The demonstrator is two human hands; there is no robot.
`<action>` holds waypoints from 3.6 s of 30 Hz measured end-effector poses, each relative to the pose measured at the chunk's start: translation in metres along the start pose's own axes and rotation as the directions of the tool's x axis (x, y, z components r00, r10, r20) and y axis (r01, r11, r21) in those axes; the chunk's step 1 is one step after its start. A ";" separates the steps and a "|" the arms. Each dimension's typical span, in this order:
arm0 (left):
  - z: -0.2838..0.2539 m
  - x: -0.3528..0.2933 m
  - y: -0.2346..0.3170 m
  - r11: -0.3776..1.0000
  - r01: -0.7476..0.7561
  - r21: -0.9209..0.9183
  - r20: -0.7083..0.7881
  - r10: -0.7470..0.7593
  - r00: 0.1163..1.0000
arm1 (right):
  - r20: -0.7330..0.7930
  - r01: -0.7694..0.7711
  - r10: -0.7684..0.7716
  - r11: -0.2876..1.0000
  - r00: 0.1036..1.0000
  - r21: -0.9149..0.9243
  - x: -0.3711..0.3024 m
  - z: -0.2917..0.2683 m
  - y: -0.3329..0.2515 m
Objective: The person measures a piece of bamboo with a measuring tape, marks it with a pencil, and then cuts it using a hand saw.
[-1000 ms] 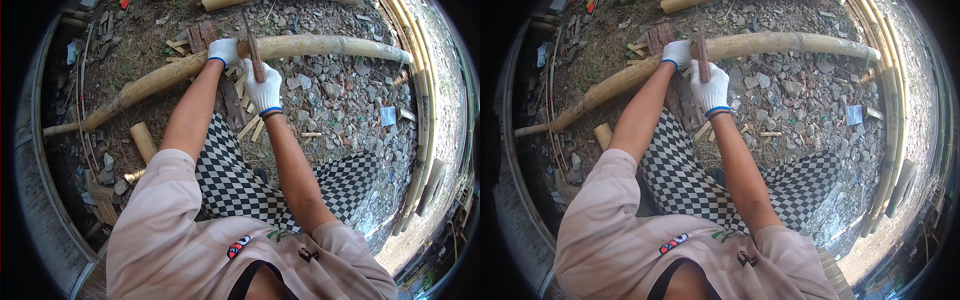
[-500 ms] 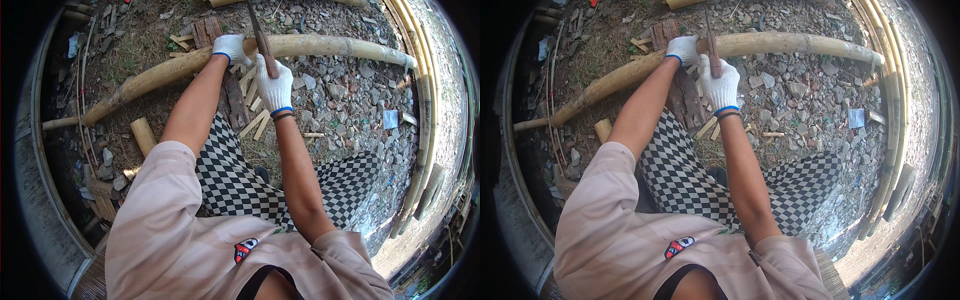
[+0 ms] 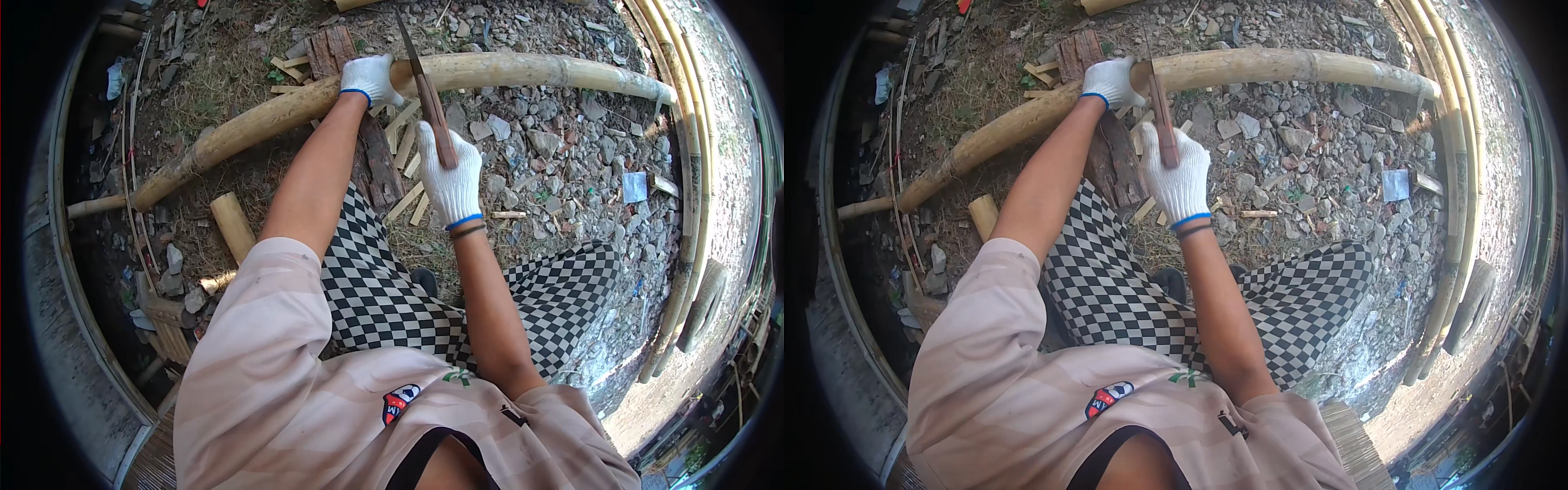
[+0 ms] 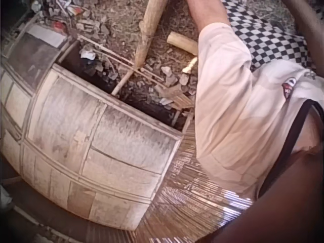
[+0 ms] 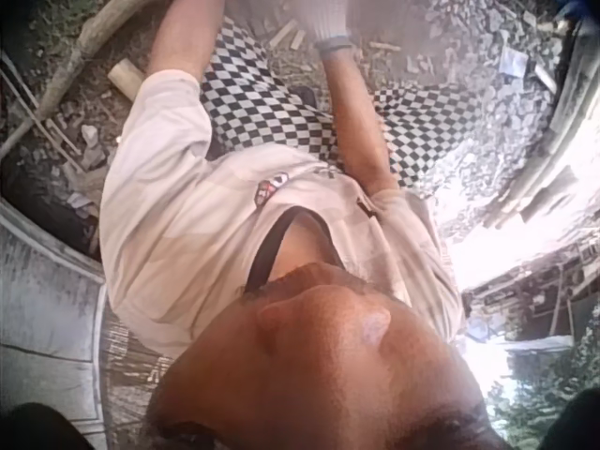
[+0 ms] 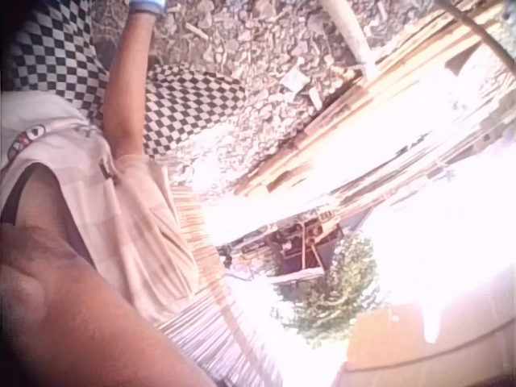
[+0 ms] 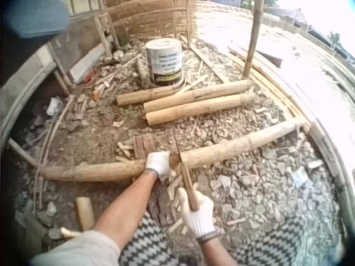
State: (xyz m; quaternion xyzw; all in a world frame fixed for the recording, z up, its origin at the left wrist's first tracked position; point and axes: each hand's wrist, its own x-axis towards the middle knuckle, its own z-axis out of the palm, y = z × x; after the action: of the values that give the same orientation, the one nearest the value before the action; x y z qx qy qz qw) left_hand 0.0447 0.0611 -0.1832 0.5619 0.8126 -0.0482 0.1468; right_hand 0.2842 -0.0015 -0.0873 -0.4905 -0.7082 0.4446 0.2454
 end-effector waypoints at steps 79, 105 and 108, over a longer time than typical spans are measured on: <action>0.016 -0.003 -0.003 0.999 0.019 0.040 -0.071 -0.016 0.997 | 0.082 -0.127 0.114 0.977 0.990 0.171 0.004 -0.002 0.012; -0.001 0.003 -0.009 0.999 0.043 -0.029 -0.087 -0.046 0.995 | 0.022 0.013 -0.014 0.999 1.000 0.045 0.073 0.027 0.007; 0.005 -0.011 0.010 0.998 0.057 -0.031 -0.055 -0.059 0.997 | -0.007 0.058 -0.058 0.995 0.998 0.082 0.051 0.022 0.032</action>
State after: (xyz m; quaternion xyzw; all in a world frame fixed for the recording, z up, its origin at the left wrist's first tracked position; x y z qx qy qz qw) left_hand 0.0585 0.0535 -0.1841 0.5370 0.8330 -0.0248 0.1307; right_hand 0.2613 0.0402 -0.1303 -0.4603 -0.7027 0.4649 0.2796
